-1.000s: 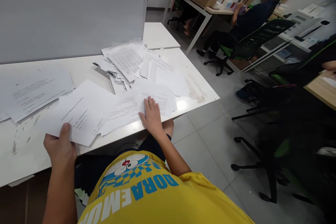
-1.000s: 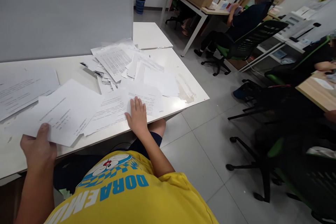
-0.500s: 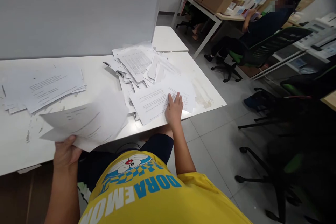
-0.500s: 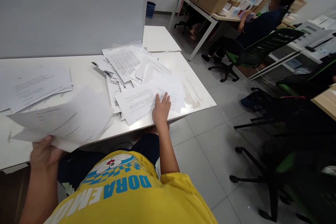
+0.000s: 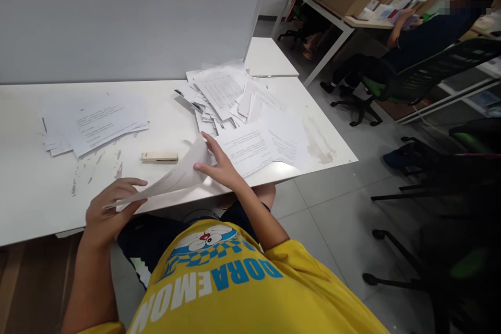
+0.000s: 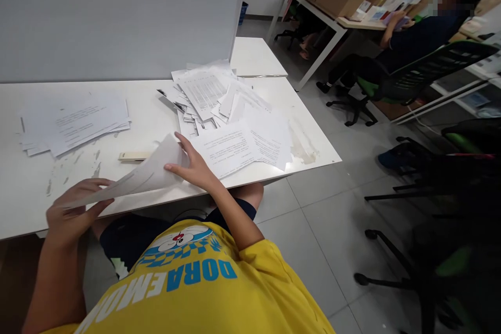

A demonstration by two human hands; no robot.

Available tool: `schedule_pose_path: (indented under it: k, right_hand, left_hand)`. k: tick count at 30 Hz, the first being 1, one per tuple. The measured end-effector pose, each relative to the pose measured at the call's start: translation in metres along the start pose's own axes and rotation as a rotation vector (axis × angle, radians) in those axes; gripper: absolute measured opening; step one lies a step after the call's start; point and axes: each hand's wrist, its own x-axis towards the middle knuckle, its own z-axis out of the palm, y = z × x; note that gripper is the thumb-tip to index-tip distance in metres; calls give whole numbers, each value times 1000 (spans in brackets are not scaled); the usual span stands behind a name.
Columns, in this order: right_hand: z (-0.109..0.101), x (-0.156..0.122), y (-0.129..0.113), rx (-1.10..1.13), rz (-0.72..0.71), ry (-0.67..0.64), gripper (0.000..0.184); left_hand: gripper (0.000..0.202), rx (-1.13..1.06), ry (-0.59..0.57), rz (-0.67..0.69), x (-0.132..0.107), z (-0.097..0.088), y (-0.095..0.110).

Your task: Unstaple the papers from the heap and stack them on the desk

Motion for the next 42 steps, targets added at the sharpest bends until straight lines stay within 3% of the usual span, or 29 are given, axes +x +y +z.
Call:
schedule_pose_path:
  k: [3, 5, 9, 14, 17, 19, 23, 25, 27, 29, 31, 33, 35, 42]
  right_hand:
    - [5, 6, 6, 165, -188, 50, 65]
    - [9, -1, 13, 240, -260, 125, 44]
    - [19, -24, 23, 251, -228, 236, 27]
    - [22, -39, 2, 83, -102, 110, 19]
    - [19, -42, -7, 26, -61, 131, 21]
    - [18, -45, -4, 33, 11, 158, 24]
    - [13, -52, 4, 2, 173, 132, 29]
    - [1, -50, 2, -40, 229, 161, 28]
    - [-17, -45, 0, -63, 292, 198, 26]
    - [-35, -37, 5, -76, 366, 238, 27]
    - [-49, -31, 16, -116, 430, 279, 29]
    - [-55, -29, 29, -175, 465, 304, 28]
    - [-56, -29, 38, -207, 480, 309, 28]
    - [-53, -35, 40, -309, 507, 312, 24]
  left_hand:
    - [21, -88, -61, 262, 9, -16, 9]
    - [22, -107, -22, 265, 5, -19, 5]
    - [31, -210, 62, 28, -18, -4, -17]
    - [27, -152, 355, -166, -34, 11, -29]
    - [35, -57, 460, -244, -36, 10, -27]
    - [39, -37, 420, -321, -39, 12, -26]
    - [37, -129, 219, -493, -35, 26, -20]
    - [38, -156, 161, -504, -24, 34, -15]
    - [41, -40, 114, -481, -6, 41, -12]
    - [40, 211, 61, -379, 13, 46, -12]
    - [36, 440, -36, -179, 29, 51, -17]
    - [37, 547, -165, 23, 38, 55, -24]
    - [40, 566, -265, 143, 41, 59, -31]
    - [40, 560, -270, 228, 33, 60, -38]
